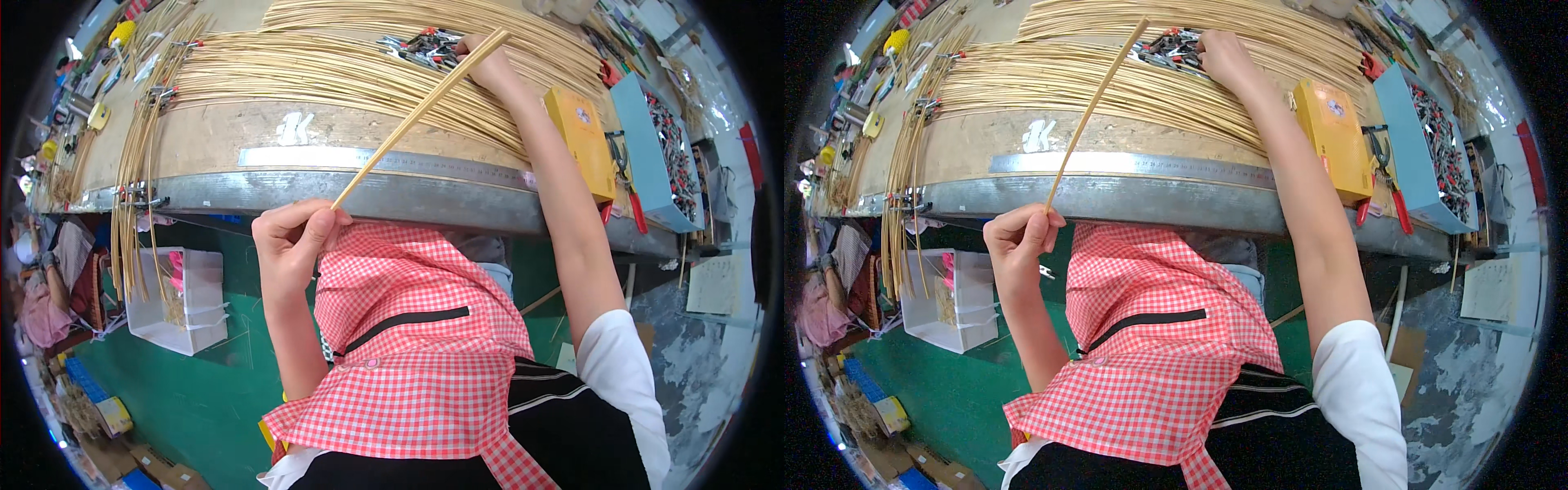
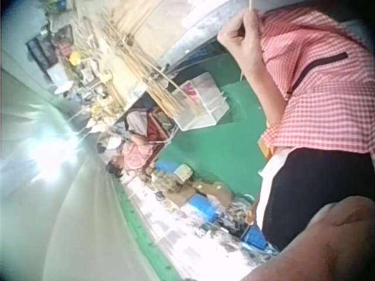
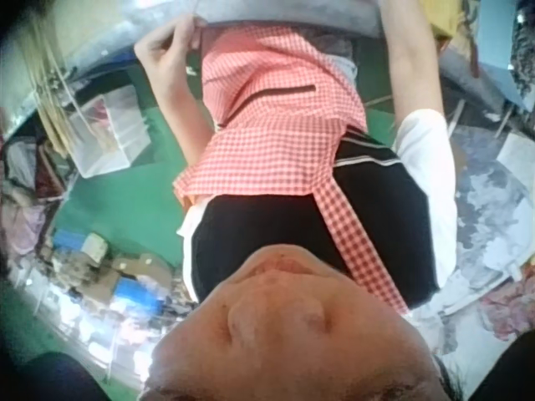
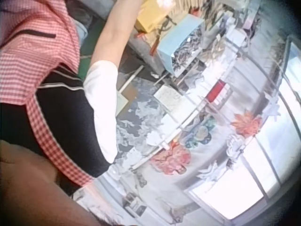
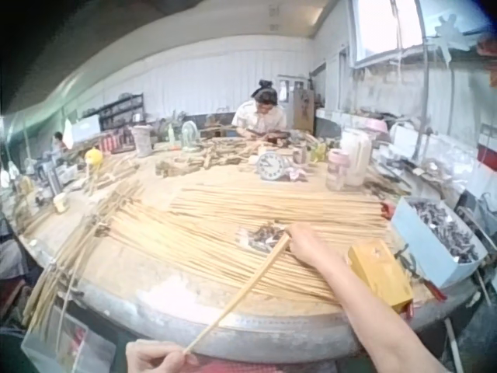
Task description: The person repeatedly picks up thin bamboo sticks from a pile on a table and joins them end-to-end. They align the sticks and secure the joints with small rubber bands, then place the assembled sticks back on the table. The process is continuous and repetitive throughout the clip.
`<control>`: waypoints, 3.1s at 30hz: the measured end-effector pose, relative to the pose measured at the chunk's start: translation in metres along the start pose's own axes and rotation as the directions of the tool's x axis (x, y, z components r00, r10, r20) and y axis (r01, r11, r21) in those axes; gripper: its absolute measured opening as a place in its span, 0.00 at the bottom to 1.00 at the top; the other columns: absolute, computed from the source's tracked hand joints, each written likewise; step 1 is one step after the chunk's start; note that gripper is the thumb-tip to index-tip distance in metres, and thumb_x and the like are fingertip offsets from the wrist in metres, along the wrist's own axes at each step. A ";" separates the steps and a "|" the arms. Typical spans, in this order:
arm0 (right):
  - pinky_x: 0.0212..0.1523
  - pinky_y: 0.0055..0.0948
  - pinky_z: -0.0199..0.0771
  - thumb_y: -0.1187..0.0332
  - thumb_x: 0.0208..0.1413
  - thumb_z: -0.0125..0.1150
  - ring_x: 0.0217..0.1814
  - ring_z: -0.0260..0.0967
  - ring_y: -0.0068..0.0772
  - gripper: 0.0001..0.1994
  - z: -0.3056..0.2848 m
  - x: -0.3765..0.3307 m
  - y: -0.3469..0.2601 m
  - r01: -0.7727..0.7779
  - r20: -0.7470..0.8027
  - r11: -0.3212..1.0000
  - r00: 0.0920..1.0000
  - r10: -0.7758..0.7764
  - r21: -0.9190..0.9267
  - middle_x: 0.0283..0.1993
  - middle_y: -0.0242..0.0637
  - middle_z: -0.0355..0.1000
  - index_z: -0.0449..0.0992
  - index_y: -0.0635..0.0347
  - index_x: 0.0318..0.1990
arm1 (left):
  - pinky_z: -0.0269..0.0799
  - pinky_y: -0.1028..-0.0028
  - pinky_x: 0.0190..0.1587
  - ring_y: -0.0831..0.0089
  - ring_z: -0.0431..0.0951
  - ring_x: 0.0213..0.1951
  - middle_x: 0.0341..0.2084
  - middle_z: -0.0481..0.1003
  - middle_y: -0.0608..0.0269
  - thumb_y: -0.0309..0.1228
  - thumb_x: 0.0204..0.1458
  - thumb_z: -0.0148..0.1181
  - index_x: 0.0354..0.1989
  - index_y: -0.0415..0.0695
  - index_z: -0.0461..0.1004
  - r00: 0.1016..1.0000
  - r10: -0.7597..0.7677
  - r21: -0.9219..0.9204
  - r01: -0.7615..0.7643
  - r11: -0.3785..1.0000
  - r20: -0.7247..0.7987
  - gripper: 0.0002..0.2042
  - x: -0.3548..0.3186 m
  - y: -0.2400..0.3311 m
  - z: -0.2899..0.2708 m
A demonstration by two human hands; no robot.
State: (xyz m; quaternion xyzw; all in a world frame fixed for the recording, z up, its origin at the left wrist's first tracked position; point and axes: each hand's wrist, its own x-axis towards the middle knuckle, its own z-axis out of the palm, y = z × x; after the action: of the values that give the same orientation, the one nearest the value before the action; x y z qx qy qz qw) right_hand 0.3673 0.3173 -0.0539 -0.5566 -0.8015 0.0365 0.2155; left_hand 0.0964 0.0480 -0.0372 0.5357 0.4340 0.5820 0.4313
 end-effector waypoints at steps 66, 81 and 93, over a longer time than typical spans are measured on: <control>0.29 0.21 0.67 0.82 0.44 0.63 0.33 0.67 0.24 0.11 -0.058 -0.198 -0.148 0.102 -0.101 0.308 0.995 -0.017 0.946 0.38 0.39 0.73 0.78 0.68 0.39 | 0.66 0.80 0.22 0.81 0.72 0.20 0.19 0.76 0.60 0.24 0.51 0.60 0.30 0.33 0.79 0.965 -0.055 0.074 0.037 0.997 0.257 0.06 -0.003 0.004 0.019; 0.24 0.17 0.58 0.72 0.61 0.51 0.23 0.53 0.18 0.09 -0.127 -0.174 0.015 0.330 -0.190 -0.289 0.887 0.421 0.899 0.31 0.33 0.63 0.66 0.69 0.45 | 0.70 0.72 0.45 0.68 0.77 0.40 0.35 0.78 0.55 0.21 0.52 0.55 0.40 0.36 0.77 0.933 0.309 0.709 -0.093 0.699 -0.182 0.09 -0.016 0.053 -0.095; 0.26 0.18 0.64 0.73 0.60 0.53 0.26 0.60 0.21 0.14 -0.109 -0.157 0.090 0.336 -0.114 -0.338 0.837 0.535 0.879 0.32 0.38 0.67 0.66 0.73 0.50 | 0.68 0.80 0.28 0.78 0.75 0.24 0.21 0.76 0.61 0.20 0.43 0.64 0.32 0.36 0.80 0.953 0.114 0.621 0.089 0.779 -0.281 0.07 -0.032 0.066 -0.097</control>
State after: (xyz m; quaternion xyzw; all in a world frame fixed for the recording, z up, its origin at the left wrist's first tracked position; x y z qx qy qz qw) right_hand 0.5330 0.1892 -0.0299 -0.1962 -0.2661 0.5413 0.7731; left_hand -0.0012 -0.0037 0.0136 0.5556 0.6598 0.4823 0.1531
